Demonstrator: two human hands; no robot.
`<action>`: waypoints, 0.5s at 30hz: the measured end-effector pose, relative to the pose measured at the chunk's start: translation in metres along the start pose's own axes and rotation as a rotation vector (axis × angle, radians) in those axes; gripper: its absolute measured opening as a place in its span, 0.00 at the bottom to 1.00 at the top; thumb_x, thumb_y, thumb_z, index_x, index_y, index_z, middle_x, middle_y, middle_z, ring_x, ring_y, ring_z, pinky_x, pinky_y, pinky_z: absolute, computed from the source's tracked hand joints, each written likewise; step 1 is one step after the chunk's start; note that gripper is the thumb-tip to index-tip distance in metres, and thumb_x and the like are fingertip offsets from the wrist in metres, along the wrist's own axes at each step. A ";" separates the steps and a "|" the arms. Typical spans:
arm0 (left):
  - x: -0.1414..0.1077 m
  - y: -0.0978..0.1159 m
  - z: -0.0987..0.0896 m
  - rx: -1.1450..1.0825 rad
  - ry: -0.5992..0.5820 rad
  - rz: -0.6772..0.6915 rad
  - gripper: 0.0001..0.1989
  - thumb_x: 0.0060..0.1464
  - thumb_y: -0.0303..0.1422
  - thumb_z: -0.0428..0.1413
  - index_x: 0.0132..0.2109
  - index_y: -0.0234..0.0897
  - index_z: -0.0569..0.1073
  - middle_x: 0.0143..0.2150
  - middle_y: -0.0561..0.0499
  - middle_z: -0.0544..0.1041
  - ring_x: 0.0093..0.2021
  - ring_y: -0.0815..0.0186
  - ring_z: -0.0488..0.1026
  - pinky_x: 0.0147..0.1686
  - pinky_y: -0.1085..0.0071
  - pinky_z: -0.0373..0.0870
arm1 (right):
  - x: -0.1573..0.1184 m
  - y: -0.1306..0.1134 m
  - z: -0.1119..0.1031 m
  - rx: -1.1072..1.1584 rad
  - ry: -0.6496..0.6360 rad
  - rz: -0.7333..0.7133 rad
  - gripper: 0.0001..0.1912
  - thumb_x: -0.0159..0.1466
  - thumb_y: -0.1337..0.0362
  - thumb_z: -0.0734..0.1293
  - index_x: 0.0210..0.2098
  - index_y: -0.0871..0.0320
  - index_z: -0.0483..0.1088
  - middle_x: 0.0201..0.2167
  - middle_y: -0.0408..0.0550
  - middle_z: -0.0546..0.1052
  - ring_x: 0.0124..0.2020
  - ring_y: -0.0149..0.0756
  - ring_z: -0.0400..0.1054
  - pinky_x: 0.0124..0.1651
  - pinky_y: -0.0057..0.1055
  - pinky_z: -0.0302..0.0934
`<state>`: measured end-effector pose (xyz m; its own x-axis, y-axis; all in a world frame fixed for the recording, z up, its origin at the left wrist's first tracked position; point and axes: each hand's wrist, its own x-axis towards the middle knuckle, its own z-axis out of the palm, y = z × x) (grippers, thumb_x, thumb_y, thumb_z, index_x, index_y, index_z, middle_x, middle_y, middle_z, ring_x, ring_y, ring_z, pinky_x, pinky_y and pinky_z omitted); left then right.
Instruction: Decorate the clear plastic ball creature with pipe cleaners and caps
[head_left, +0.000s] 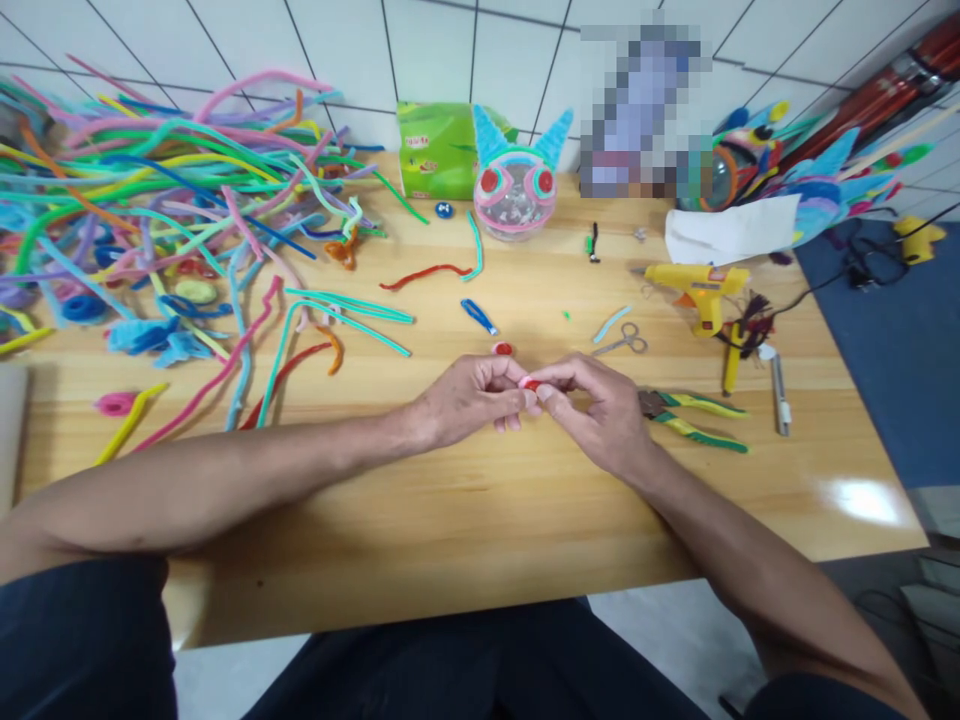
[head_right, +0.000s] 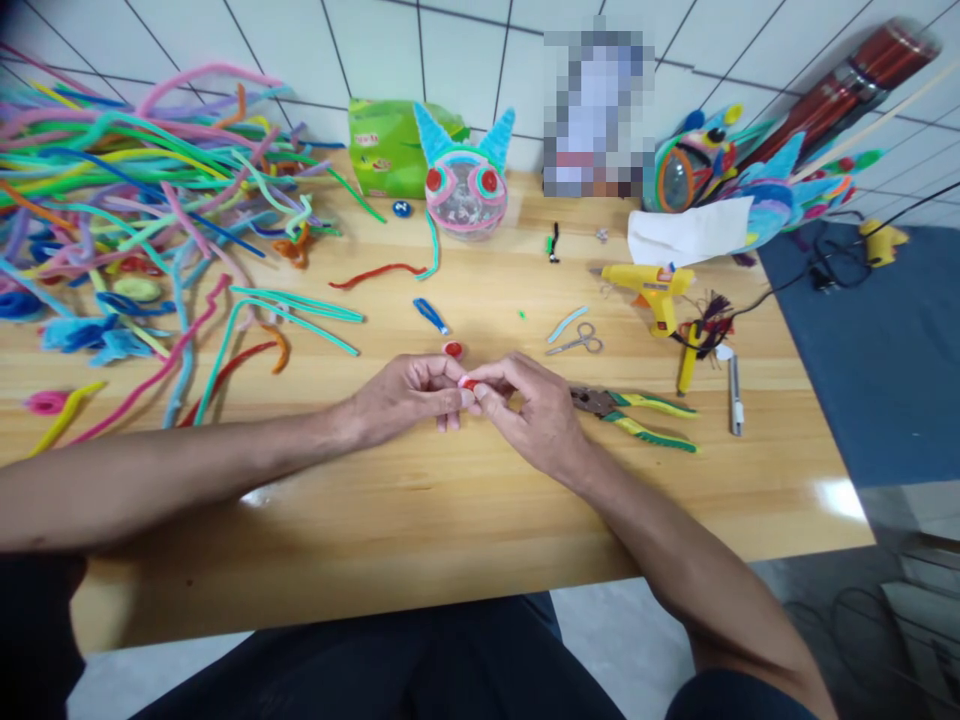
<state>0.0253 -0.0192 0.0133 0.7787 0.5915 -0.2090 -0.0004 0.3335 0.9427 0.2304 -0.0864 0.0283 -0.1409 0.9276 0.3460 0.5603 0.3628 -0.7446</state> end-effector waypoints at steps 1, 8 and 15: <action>0.000 0.000 0.000 0.007 -0.005 -0.002 0.14 0.57 0.40 0.68 0.40 0.32 0.77 0.33 0.52 0.81 0.29 0.74 0.76 0.31 0.76 0.74 | 0.000 0.000 0.000 0.031 -0.006 0.043 0.04 0.69 0.67 0.71 0.41 0.53 0.81 0.32 0.42 0.83 0.31 0.32 0.76 0.37 0.31 0.68; 0.003 -0.001 0.001 0.065 0.000 -0.008 0.12 0.60 0.36 0.65 0.44 0.35 0.72 0.31 0.55 0.78 0.28 0.73 0.74 0.31 0.75 0.73 | 0.001 0.001 -0.003 0.145 -0.036 0.237 0.07 0.70 0.60 0.70 0.41 0.54 0.81 0.35 0.44 0.85 0.34 0.35 0.77 0.38 0.32 0.68; -0.016 0.005 0.006 0.826 0.088 0.021 0.29 0.63 0.30 0.59 0.68 0.35 0.63 0.37 0.51 0.84 0.34 0.64 0.80 0.36 0.68 0.72 | 0.004 0.013 -0.009 -0.123 -0.084 0.116 0.08 0.69 0.67 0.67 0.35 0.54 0.78 0.29 0.42 0.80 0.30 0.33 0.72 0.36 0.32 0.62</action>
<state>0.0164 -0.0315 0.0226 0.7321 0.6580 -0.1762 0.4725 -0.3042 0.8272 0.2443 -0.0789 0.0255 -0.1347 0.9686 0.2090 0.6714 0.2443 -0.6996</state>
